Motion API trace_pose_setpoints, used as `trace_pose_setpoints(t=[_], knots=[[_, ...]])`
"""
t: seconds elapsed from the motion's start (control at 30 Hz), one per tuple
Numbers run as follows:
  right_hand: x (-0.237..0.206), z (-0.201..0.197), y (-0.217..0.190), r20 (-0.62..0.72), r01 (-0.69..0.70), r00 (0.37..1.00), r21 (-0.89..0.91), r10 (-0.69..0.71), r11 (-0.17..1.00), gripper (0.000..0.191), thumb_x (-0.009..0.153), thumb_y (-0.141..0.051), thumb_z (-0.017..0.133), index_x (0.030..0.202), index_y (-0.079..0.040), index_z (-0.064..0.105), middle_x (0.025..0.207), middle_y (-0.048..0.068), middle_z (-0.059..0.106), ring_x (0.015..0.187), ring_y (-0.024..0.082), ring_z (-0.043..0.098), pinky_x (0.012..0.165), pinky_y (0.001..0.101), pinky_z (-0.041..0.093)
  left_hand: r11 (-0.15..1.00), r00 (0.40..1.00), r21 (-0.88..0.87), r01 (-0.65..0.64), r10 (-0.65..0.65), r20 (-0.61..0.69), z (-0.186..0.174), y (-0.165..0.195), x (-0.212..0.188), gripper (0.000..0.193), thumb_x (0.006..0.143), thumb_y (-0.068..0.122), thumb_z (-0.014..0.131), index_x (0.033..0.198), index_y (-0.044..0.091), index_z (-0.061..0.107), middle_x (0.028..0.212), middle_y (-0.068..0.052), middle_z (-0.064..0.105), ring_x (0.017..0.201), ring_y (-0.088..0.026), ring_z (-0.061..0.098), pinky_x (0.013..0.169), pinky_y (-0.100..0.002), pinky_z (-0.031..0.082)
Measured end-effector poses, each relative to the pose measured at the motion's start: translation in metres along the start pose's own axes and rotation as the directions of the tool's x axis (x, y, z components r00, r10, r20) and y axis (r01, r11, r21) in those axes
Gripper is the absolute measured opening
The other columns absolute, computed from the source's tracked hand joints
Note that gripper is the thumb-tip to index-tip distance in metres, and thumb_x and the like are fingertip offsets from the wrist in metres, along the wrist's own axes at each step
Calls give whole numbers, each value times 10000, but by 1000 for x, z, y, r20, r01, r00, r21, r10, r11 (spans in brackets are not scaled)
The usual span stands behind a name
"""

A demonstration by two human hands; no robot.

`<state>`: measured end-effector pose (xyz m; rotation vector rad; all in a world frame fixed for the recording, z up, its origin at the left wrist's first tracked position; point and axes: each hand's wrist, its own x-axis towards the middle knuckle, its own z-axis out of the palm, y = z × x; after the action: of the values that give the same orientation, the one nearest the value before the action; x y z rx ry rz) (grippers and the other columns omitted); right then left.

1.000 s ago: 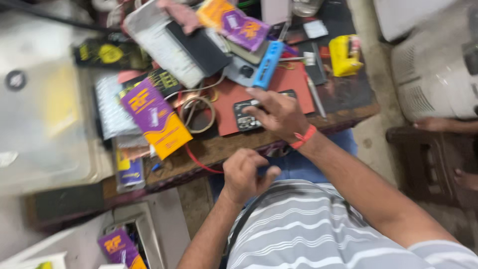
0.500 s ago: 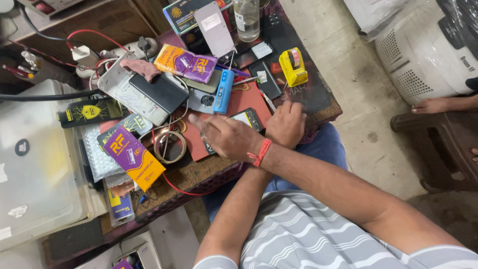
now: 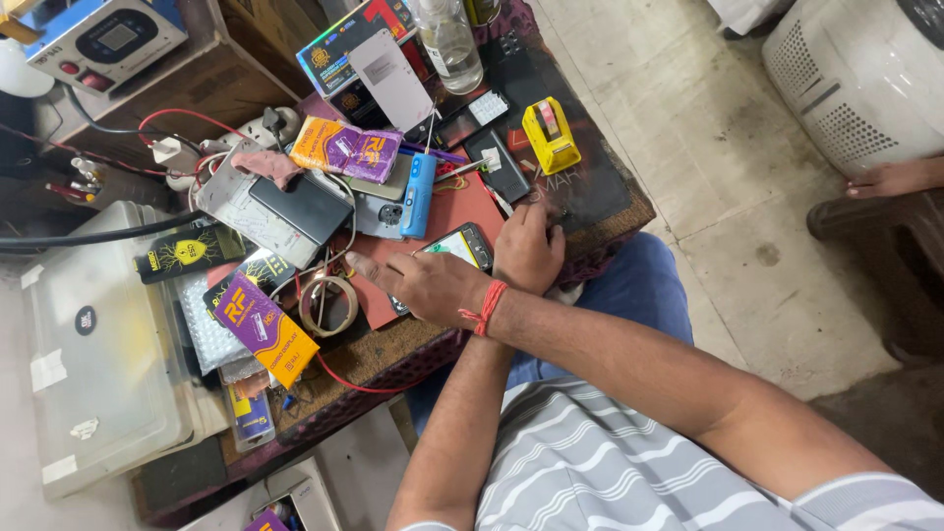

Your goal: The person repairs a smartphone at a cluttered workbench. They hold the opened phone, use a screwdriver to remove and tighten small screws from the internal components, reposition the phone repeatedly, and use a blue pry tool on the device while working on its internals.

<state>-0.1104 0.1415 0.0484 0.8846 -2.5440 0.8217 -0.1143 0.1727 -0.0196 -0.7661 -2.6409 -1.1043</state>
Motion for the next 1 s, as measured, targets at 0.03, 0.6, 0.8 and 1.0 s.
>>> trace_pose_setpoints(t=[0.03, 0.6, 0.8, 1.0], knots=[[-1, 0, 0, 99, -35, 995, -2, 35, 999, 623, 990, -83, 574, 1584, -98, 386, 936, 107, 643, 822, 298, 699, 675, 421, 612, 1000, 1000, -5, 19, -19, 10, -3, 1, -2, 240, 861, 132, 722, 1072, 54, 639, 990, -127, 635, 939, -353, 659, 807, -465, 552], [33, -4, 13, 87, 168, 975, 313, -204, 935, 588, 949, -55, 654, 1500, -167, 480, 1012, 131, 691, 900, 340, 706, 783, 456, 578, 979, 946, 205, -18, -50, 321, -21, 18, 32, 220, 924, 188, 544, 1105, 267, 640, 1075, -121, 664, 926, -327, 738, 689, -501, 586], [38, 3, 2, 62, 123, 987, 293, -147, 948, 548, 955, -144, 748, 1454, -125, 521, 1089, 168, 719, 884, 309, 723, 758, 427, 590, 993, 998, 98, -67, 68, -10, -36, 15, 12, 278, 891, 326, 593, 1088, 137, 541, 1102, -103, 617, 958, -305, 714, 680, -449, 579], [28, 3, 8, 89, 118, 982, 403, -167, 907, 582, 979, -80, 753, 1508, -123, 514, 1110, 132, 719, 989, 244, 744, 843, 370, 613, 824, 877, 312, -473, 474, 80, -35, 1, -35, 194, 981, 278, 563, 1090, 117, 566, 970, -95, 574, 910, -276, 637, 781, -419, 538]])
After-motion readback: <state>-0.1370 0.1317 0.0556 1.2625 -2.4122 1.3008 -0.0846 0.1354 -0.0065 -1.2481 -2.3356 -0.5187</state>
